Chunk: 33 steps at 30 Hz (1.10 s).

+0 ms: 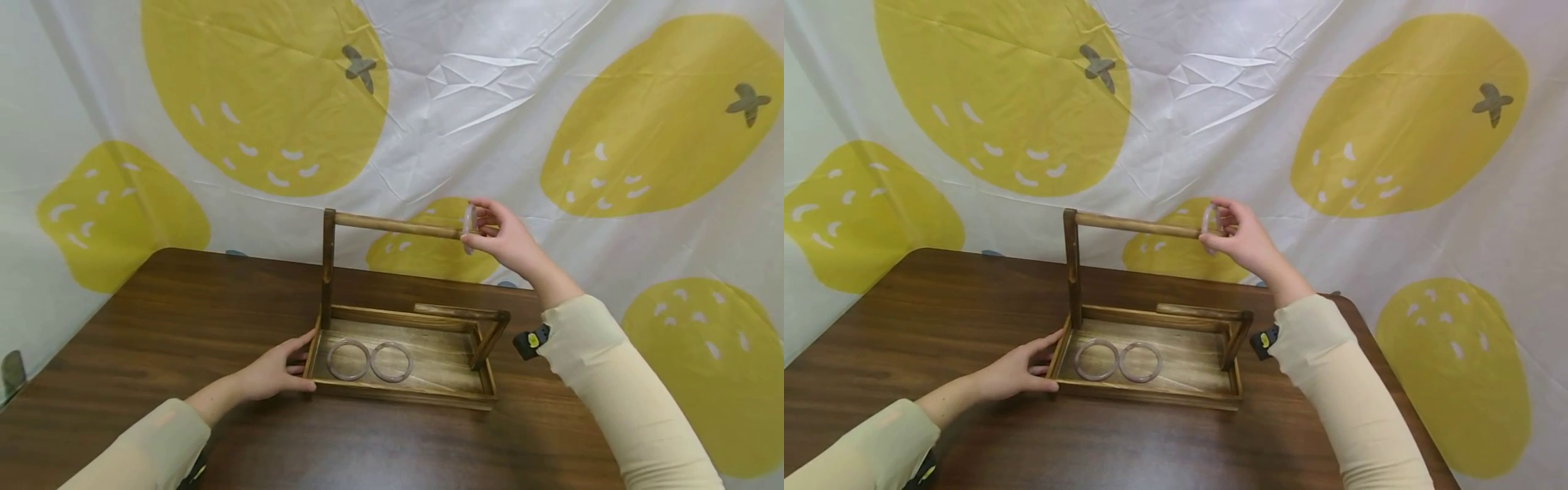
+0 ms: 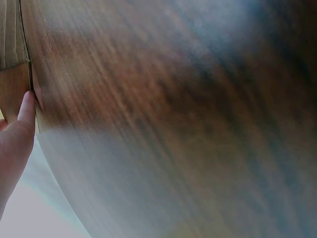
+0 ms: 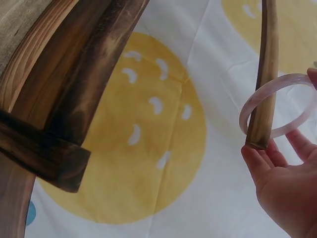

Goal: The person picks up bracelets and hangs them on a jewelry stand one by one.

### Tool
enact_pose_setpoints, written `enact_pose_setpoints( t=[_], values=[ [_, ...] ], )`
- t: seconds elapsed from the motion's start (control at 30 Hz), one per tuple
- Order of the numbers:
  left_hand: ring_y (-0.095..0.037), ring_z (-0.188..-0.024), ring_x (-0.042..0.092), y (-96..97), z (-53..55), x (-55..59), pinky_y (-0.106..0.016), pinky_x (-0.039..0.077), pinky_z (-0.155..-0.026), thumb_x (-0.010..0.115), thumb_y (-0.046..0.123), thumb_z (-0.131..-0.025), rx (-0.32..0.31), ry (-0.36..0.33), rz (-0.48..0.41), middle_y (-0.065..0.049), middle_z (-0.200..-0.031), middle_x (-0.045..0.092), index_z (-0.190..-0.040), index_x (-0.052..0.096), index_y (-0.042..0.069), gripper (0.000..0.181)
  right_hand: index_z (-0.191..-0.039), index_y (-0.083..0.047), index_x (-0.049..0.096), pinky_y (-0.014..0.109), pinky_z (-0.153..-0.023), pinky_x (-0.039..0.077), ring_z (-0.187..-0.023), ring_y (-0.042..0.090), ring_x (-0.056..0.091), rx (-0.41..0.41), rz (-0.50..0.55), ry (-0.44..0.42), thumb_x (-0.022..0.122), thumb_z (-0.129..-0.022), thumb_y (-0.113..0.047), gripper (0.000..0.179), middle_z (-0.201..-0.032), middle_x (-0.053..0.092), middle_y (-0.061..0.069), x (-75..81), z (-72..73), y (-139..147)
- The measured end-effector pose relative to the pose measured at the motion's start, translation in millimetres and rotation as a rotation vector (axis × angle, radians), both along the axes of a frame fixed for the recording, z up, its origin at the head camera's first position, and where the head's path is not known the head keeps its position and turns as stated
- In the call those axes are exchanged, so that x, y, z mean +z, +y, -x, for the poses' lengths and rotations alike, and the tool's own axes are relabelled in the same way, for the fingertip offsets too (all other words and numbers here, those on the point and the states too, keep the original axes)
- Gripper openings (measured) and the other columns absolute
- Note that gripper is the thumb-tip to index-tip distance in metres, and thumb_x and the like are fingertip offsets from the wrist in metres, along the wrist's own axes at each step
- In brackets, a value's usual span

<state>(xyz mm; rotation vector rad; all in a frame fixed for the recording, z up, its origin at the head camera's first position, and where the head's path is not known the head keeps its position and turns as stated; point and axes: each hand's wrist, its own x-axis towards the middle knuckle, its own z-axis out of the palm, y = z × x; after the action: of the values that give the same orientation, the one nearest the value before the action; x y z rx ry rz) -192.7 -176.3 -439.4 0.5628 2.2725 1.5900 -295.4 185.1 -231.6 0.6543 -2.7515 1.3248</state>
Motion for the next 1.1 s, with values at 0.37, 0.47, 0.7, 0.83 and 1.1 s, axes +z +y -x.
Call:
enact_pose_setpoints(
  t=[0.37,0.47,0.7,0.83,1.1],
  values=[
    [-0.051,-0.128,0.034,-0.3,-0.4,1.6,-0.044,0.048,-0.099,0.077,0.016,-0.077,-0.004,0.000,-0.006,-0.037,-0.147,0.013,-0.148,0.008,-0.005,0.101,-0.142,-0.003,0.033,0.049,-0.111,0.033,-0.121,0.036,0.044,0.048,-0.094,0.044,0.065,-0.086,-0.013,0.065,-0.132,0.043,0.022,5.4,4.2,-12],
    [-0.051,-0.128,0.035,-0.3,0.1,1.1,-0.044,0.048,-0.099,0.077,0.016,-0.078,-0.008,0.001,-0.004,-0.037,-0.147,0.013,-0.148,0.007,-0.005,0.101,-0.142,-0.003,0.034,0.050,-0.110,0.034,-0.121,0.036,0.044,0.054,-0.111,0.053,0.066,-0.086,-0.013,0.065,-0.131,0.044,0.023,6.9,4.7,-16],
    [-0.050,-0.128,0.035,0.4,-0.3,1.5,-0.042,0.049,-0.098,0.076,0.016,-0.078,-0.010,-0.012,-0.003,-0.037,-0.147,0.013,-0.148,0.007,-0.005,0.101,-0.142,0.001,0.033,0.051,-0.110,0.034,-0.123,0.038,0.043,0.076,-0.146,0.073,0.066,-0.085,-0.013,0.067,-0.128,0.042,0.024,10.0,4.4,-27],
    [-0.051,-0.128,0.035,0.7,-0.5,2.0,-0.043,0.049,-0.098,0.076,0.016,-0.078,-0.015,-0.012,-0.009,-0.038,-0.147,0.013,-0.148,0.007,-0.005,0.101,-0.142,0.003,0.033,0.049,-0.111,0.034,-0.123,0.038,0.043,0.086,-0.170,0.081,0.066,-0.084,-0.013,0.068,-0.127,0.041,0.025,11.2,3.9,-35],
    [-0.051,-0.127,0.036,-0.1,-0.2,1.5,-0.044,0.048,-0.099,0.076,0.016,-0.078,-0.008,-0.002,-0.003,-0.038,-0.146,0.014,-0.148,0.008,-0.006,0.100,-0.142,0.001,0.033,0.044,-0.112,0.035,-0.123,0.034,0.044,0.107,-0.208,0.096,0.069,-0.082,-0.014,0.072,-0.127,0.041,0.023,12.3,4.2,-56]
  ],
)
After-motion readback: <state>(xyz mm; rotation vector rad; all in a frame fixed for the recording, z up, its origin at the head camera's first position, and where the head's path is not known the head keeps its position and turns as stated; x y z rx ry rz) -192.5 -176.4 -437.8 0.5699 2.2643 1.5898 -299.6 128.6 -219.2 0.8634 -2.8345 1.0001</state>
